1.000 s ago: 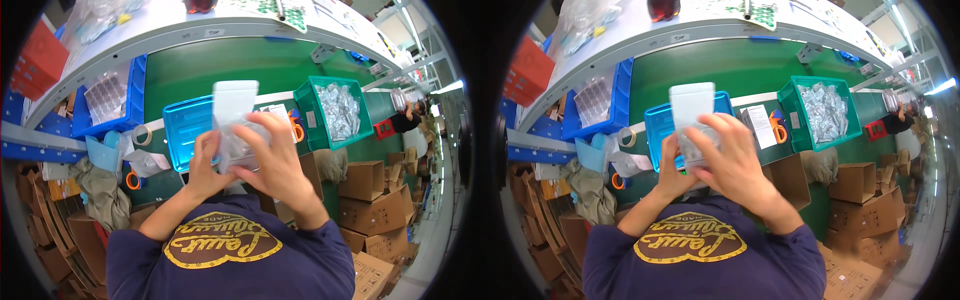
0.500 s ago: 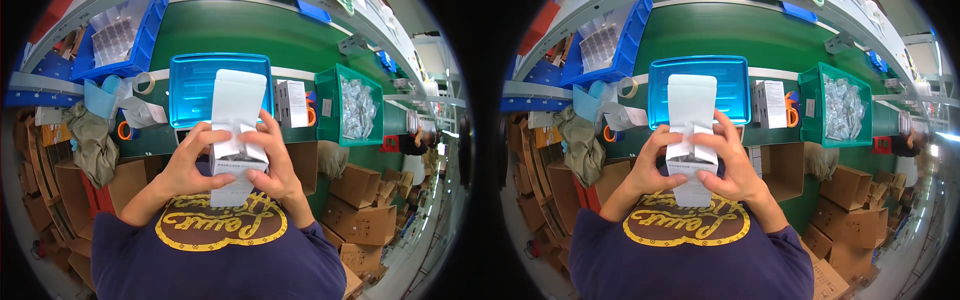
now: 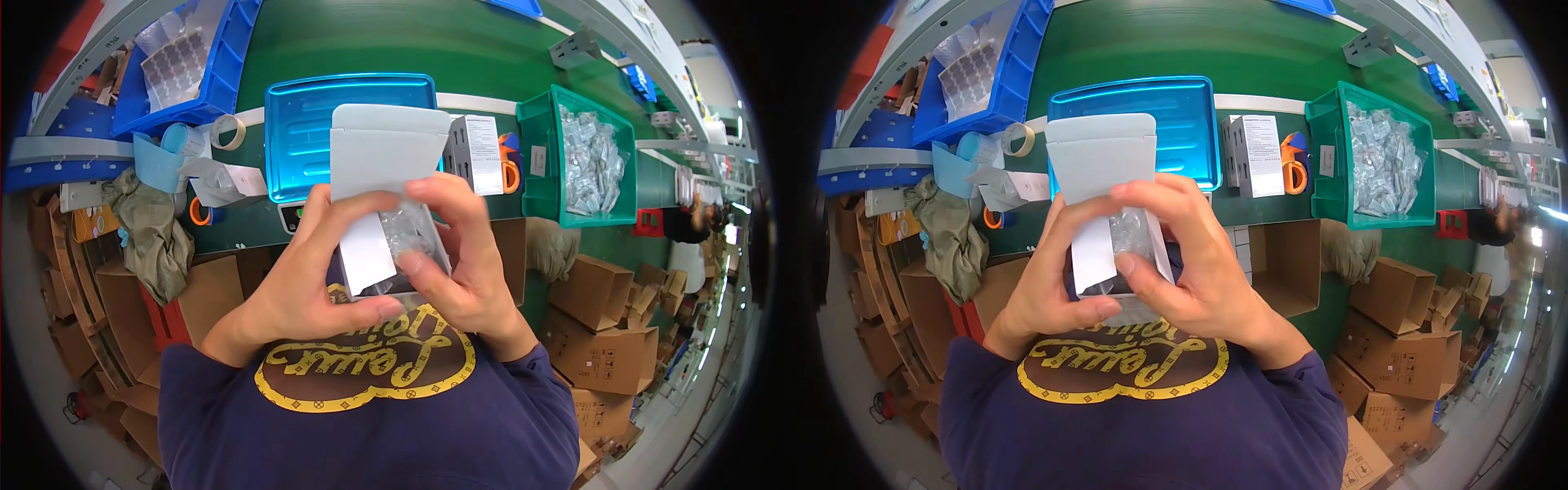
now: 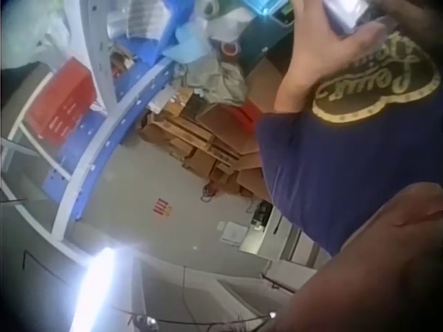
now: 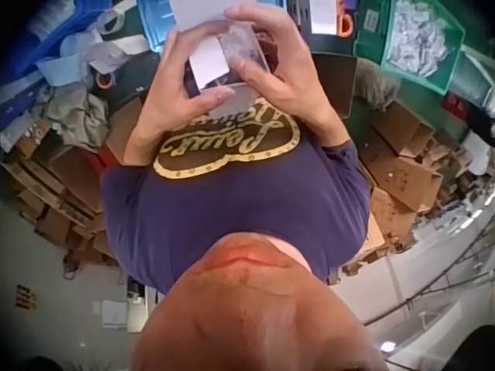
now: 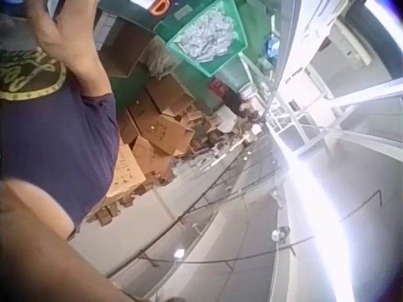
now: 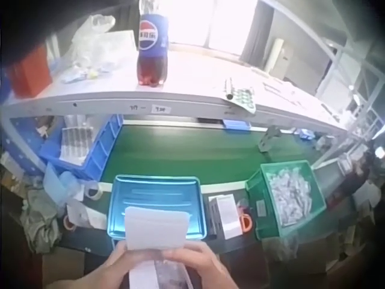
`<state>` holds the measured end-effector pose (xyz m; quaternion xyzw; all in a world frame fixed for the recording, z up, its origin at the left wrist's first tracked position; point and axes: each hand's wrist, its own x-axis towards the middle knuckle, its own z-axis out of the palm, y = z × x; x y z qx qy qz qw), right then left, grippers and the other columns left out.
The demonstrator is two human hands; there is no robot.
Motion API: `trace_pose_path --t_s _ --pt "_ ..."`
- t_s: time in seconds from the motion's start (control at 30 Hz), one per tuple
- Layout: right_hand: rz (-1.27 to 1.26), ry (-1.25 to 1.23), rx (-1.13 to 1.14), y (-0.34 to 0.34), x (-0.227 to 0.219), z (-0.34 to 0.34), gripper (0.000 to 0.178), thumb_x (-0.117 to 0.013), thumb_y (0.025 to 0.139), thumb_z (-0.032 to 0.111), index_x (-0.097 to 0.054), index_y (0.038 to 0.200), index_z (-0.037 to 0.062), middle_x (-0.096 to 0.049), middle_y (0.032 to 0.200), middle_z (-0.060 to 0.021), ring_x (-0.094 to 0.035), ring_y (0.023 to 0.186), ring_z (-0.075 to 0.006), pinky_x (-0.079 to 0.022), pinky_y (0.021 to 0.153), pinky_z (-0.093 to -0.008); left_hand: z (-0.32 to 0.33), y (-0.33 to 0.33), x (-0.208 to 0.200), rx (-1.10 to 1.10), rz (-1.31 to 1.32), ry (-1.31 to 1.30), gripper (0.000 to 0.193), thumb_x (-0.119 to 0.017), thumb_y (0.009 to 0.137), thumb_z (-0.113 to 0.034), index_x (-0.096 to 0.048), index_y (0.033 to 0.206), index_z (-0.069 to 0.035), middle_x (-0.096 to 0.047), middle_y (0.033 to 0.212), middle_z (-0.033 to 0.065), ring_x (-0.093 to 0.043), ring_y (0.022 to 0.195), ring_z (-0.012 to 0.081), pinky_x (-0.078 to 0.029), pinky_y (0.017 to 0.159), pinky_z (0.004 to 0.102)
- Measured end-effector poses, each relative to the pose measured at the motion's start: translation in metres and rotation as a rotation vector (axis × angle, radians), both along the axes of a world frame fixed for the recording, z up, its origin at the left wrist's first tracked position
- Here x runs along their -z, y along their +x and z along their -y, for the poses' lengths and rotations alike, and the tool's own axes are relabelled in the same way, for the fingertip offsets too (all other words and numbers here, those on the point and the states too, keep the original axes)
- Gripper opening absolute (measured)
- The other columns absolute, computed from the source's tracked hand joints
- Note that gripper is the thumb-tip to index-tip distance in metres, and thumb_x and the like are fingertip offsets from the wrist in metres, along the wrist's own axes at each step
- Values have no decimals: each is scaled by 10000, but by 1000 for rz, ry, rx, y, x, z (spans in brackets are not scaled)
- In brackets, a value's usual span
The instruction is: Packaging components into individual white boxes and placing them into a larger shipping carton.
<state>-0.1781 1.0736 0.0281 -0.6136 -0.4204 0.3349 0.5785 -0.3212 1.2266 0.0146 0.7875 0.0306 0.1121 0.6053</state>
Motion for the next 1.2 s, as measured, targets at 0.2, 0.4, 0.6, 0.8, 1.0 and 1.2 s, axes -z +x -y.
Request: trace_pose_path --t_s 0.2,0.4,0.6,0.8,1.0,1.2 --pt "331 -74 -46 18 -26 -1 199 -707 750 97 -550 852 28 -553 1151 -178 -583 987 -259 -454 838 -344 3 2 5 -39 12 -144 796 -816 704 -280 -408 1341 -30 -422 1208 155 -440 1121 284 -374 988 380" --pt "406 -37 -2 10 -13 -3 184 -661 757 34 -530 887 35 -557 1179 -186 -578 1016 -247 -450 839 -320 -5 0 17 21 47 -92 807 -816 701 -310 -395 1336 -45 -373 1208 125 -441 1107 247 -400 956 365" --pt "-206 247 187 -15 -5 -14 254 -564 907 94 -465 1125 10 -331 1417 -282 -555 1169 -333 -445 958 -405 5 2 27 -109 207 -234 786 -853 697 -304 -405 1298 -66 -371 1224 135 -461 1122 253 -406 960 382" --pt "145 162 -102 8 37 -3 513 -553 950 483 -604 1160 17 -300 1475 -291 -510 1224 -374 -399 1007 -458 -3 -4 48 -126 199 -207 525 -789 811 -312 -517 1193 -76 -387 1229 154 -484 1163 277 -439 970 386" --pt "-410 313 217 1 33 -24 462 -721 821 113 -420 1171 96 -489 1238 -140 -494 1179 -229 -416 982 -397 -5 12 55 -65 105 -347 502 -782 812 -231 -511 1197 -56 -395 1226 104 -503 1151 224 -478 950 368" --pt "-107 -23 -139 33 15 -23 266 -631 856 261 -635 1014 47 -518 1110 -94 -479 1107 -204 -373 962 -341 3 17 54 -79 55 -397 514 -776 815 -210 -491 1207 -36 -397 1256 107 -519 1149 218 -489 943 363"
